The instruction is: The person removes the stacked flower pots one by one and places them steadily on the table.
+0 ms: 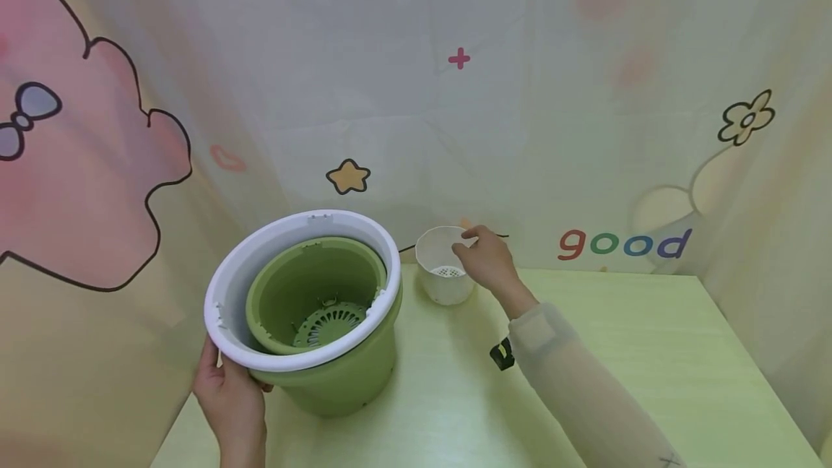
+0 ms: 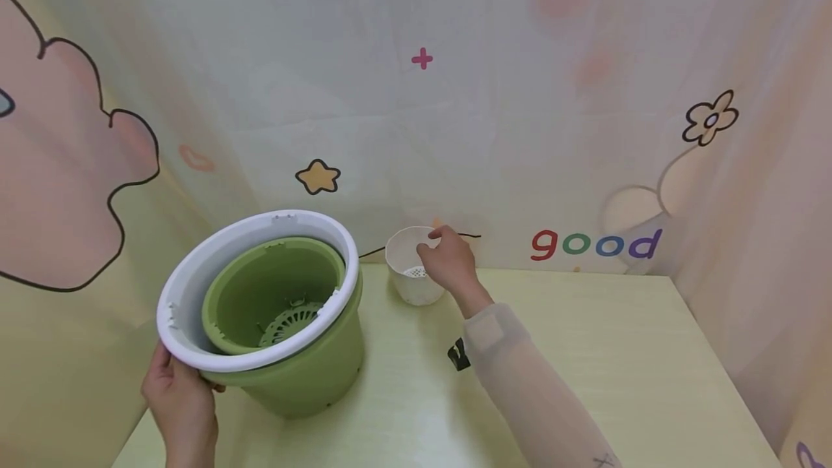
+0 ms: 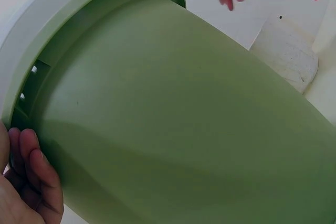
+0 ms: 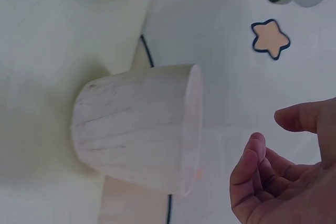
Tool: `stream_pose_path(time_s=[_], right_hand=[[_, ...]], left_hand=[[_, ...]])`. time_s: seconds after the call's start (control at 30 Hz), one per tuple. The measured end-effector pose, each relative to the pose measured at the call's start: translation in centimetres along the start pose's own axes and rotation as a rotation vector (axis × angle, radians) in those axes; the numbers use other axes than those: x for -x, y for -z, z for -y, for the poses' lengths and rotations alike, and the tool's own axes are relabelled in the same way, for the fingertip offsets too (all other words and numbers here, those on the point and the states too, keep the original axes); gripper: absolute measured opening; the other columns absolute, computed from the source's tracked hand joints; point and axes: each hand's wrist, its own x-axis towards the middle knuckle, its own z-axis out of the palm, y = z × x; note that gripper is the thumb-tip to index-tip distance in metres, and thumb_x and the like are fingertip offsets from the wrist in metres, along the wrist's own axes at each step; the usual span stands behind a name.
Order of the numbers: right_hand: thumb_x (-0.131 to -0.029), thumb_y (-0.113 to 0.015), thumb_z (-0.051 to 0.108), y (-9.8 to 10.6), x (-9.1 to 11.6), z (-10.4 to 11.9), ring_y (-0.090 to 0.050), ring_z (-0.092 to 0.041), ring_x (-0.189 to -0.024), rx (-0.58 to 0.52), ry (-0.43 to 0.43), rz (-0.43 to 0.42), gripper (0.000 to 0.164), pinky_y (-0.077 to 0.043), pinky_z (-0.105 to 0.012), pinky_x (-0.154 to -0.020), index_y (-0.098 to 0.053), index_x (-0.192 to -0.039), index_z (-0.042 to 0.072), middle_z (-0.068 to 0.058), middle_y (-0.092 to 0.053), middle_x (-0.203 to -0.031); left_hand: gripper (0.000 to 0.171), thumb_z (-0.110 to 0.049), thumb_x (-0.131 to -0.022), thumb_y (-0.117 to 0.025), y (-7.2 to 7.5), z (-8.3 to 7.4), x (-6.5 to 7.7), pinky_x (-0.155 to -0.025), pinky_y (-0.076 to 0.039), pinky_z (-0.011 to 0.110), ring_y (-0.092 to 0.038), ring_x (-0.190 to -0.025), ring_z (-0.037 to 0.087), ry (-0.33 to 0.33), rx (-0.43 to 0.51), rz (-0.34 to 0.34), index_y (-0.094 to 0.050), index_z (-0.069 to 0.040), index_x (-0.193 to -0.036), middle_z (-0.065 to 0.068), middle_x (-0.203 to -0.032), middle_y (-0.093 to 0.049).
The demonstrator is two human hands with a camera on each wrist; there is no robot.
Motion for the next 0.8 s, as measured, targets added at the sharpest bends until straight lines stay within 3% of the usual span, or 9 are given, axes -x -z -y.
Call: stream_pose_path(time_s=[0.17, 0.53, 0.8], right_hand=[[-0.101, -0.057, 0.034, 0.7, 1.2, 2.5, -0.062, -0.023, -0.085, 0.006, 0.081, 0.034, 0.045, -0.050, -0.031, -0.069, -0.060, -0.139, 0.010, -0.012, -0.067, -0.112], [-0.103, -0.060, 0.038, 1.6, 3.7, 7.1, -0.066, -0.024, -0.095, 0.026, 0.218, 0.091, 0.039, -0.057, -0.038, -0.081, -0.065, -0.135, 0.017, -0.008, -0.070, -0.114], [-0.103, -0.062, 0.036, 1.4, 5.0, 9.6, -0.065, -0.020, -0.087, 0.011, 0.295, 0.147, 0.039, -0.056, -0.032, -0.073, -0.064, -0.136, 0.017, -0.003, -0.071, -0.105]], left_hand=[[0.038, -0.032, -0.107, -0.058, -0.2, 0.0, -0.1, -0.031, -0.042, 0.021, -0.048, -0.035, 0.007, -0.006, 0.001, 0.004, -0.065, -0.016, -0.141, -0.008, -0.062, -0.062], [0.036, -0.027, -0.107, -0.058, -0.4, 0.0, -0.4, -0.031, -0.043, 0.022, -0.048, -0.035, 0.008, -0.014, -0.017, 0.026, -0.065, -0.018, -0.141, -0.007, -0.060, -0.060], [0.042, -0.036, -0.106, -0.058, 0.0, 0.2, -0.2, -0.031, -0.042, 0.021, -0.048, -0.034, 0.008, 0.025, -0.014, 0.006, -0.061, -0.022, -0.146, -0.009, -0.064, -0.064]])
